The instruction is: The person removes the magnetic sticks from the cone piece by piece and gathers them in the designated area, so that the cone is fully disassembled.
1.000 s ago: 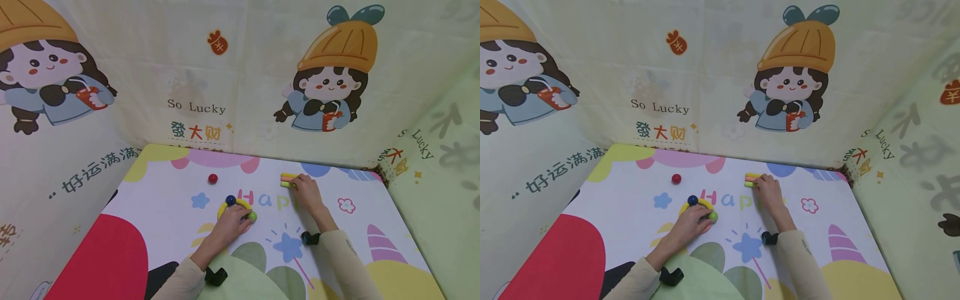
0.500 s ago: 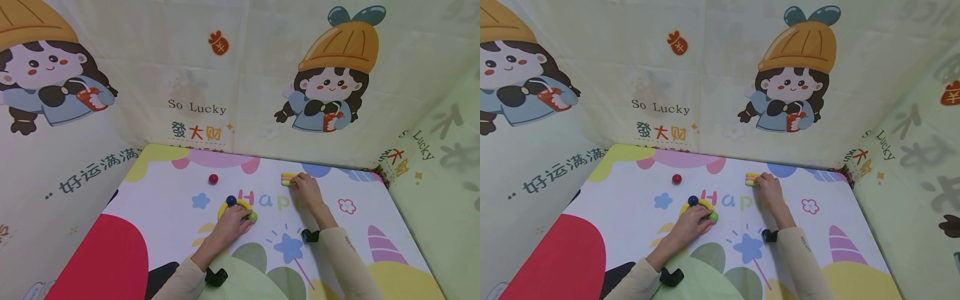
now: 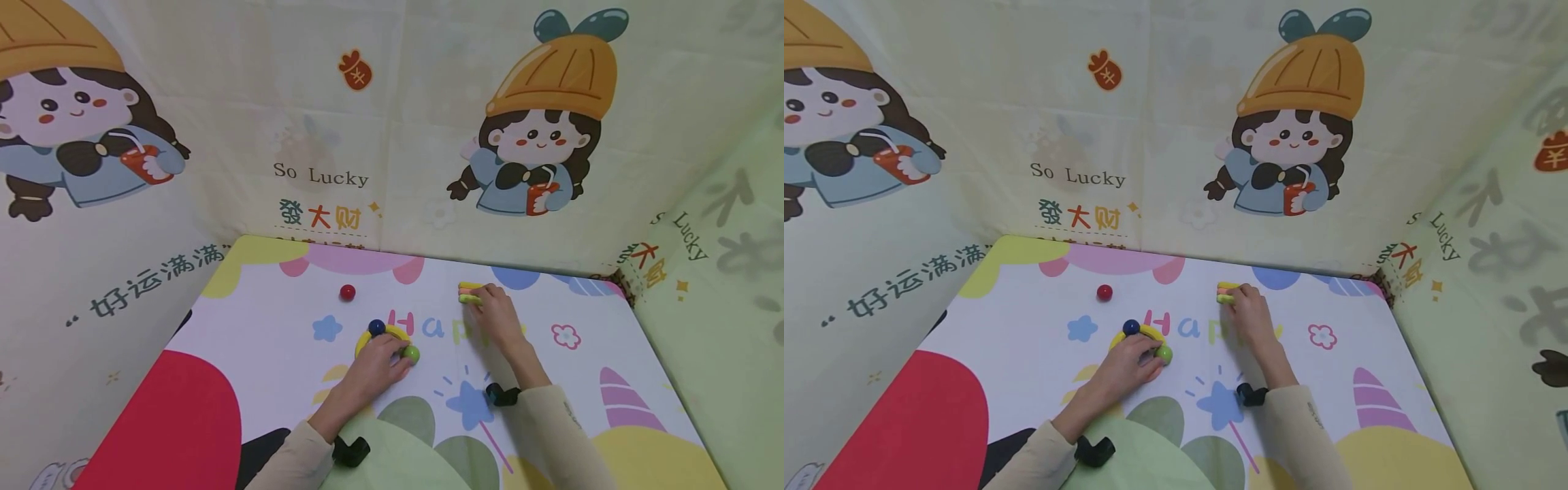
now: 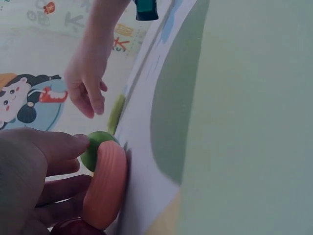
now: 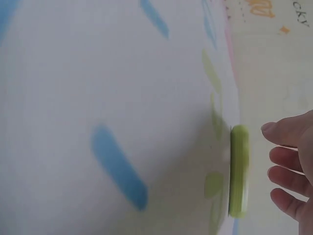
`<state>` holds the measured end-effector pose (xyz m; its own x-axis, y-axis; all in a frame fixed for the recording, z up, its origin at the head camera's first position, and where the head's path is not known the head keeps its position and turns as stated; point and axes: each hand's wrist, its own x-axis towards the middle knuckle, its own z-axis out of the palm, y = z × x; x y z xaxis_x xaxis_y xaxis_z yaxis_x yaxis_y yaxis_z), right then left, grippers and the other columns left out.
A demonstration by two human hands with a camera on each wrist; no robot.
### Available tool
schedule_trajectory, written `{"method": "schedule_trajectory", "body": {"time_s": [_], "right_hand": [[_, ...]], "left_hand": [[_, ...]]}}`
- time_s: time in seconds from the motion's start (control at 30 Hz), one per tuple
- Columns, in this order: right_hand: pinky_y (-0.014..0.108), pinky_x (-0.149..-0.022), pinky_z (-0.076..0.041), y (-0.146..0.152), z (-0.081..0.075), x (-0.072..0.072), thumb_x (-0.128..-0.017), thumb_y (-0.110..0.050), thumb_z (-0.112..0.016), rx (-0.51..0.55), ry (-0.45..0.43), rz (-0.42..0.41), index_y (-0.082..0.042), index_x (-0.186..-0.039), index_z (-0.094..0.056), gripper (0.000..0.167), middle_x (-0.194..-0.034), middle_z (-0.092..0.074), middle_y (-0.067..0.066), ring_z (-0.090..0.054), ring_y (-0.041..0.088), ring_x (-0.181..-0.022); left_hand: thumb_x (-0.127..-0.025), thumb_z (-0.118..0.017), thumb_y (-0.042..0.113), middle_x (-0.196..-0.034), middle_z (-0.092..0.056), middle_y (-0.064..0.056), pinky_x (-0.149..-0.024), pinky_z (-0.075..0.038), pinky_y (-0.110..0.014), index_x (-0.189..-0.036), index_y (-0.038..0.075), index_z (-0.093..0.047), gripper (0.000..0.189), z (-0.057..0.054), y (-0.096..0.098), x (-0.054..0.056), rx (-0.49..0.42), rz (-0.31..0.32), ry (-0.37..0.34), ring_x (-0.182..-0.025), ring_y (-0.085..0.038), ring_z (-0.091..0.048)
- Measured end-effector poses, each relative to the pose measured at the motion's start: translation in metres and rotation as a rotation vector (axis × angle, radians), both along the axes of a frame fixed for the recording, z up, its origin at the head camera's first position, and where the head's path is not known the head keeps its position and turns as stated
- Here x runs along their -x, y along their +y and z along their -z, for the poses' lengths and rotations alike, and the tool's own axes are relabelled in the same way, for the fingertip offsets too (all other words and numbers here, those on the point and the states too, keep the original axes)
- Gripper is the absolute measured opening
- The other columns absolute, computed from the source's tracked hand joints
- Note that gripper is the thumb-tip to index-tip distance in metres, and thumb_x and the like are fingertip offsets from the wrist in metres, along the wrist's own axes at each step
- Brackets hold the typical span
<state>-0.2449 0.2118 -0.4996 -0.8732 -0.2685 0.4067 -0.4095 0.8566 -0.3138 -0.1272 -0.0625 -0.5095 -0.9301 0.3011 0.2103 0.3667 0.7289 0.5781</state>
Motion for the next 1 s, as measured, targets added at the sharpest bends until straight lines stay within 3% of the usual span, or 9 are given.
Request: {"method": "schedule_trajectory", "body": {"time_s": [0.23, 0.4, 0.53, 0.73, 0.9, 1.0], "right_hand": [[0.053, -0.095, -0.051, -0.017, -0.003, -0.015, -0.087, -0.011, -0.076, 0.039, -0.061, 0.001, 0.003, -0.111, -0.070, 0.028, -0.110, -0.067, 0.020, -0.062, 0.038, -0.106], [0.049, -0.096, -0.052, -0.031, -0.003, -0.028, -0.090, -0.014, -0.074, 0.051, -0.122, -0.022, 0.003, -0.114, -0.069, 0.030, -0.108, -0.065, 0.017, -0.062, 0.033, -0.103], [0.046, -0.097, -0.053, -0.042, -0.003, -0.038, -0.091, -0.017, -0.074, 0.051, -0.181, -0.021, 0.000, -0.116, -0.068, 0.031, -0.108, -0.064, 0.014, -0.060, 0.029, -0.104], [0.041, -0.091, -0.057, -0.059, -0.003, -0.048, -0.089, -0.020, -0.076, 0.060, -0.211, -0.073, -0.002, -0.116, -0.069, 0.033, -0.107, -0.064, 0.011, -0.060, 0.025, -0.099], [0.037, -0.086, -0.058, -0.071, -0.001, -0.052, -0.090, -0.023, -0.076, 0.056, -0.248, -0.154, -0.004, -0.113, -0.071, 0.030, -0.103, -0.065, 0.006, -0.062, 0.019, -0.092], [0.033, -0.084, -0.058, -0.077, -0.001, -0.052, -0.089, -0.023, -0.076, 0.074, -0.316, -0.186, -0.006, -0.111, -0.072, 0.028, -0.099, -0.066, 0.004, -0.062, 0.015, -0.088]], "left_hand": [[-0.092, -0.072, 0.024, -0.111, -0.071, -0.004, -0.092, -0.058, -0.036, -0.112, 0.008, -0.073, 0.025, -0.006, -0.007, 0.006, -0.022, -0.015, 0.073, -0.105, -0.020, -0.066], [-0.092, -0.073, 0.023, -0.108, -0.072, -0.003, -0.091, -0.058, -0.035, -0.110, 0.009, -0.074, 0.023, -0.009, -0.011, 0.009, -0.025, -0.047, 0.085, -0.102, -0.019, -0.067], [-0.091, -0.073, 0.021, -0.106, -0.072, -0.003, -0.090, -0.058, -0.035, -0.108, 0.009, -0.075, 0.021, -0.009, -0.010, 0.007, -0.020, -0.027, 0.107, -0.100, -0.019, -0.067], [-0.091, -0.073, 0.025, -0.108, -0.072, -0.004, -0.094, -0.056, -0.036, -0.110, 0.010, -0.075, 0.024, -0.006, -0.001, 0.000, 0.062, -0.001, 0.110, -0.103, -0.020, -0.067], [-0.091, -0.074, 0.031, -0.109, -0.072, -0.002, -0.095, -0.056, -0.036, -0.113, 0.013, -0.074, 0.029, -0.004, 0.008, -0.005, 0.145, -0.029, 0.113, -0.102, -0.019, -0.067], [-0.089, -0.076, 0.032, -0.108, -0.071, -0.002, -0.093, -0.056, -0.035, -0.112, 0.013, -0.073, 0.030, -0.001, 0.013, -0.006, 0.160, -0.062, 0.113, -0.101, -0.019, -0.067]]}}
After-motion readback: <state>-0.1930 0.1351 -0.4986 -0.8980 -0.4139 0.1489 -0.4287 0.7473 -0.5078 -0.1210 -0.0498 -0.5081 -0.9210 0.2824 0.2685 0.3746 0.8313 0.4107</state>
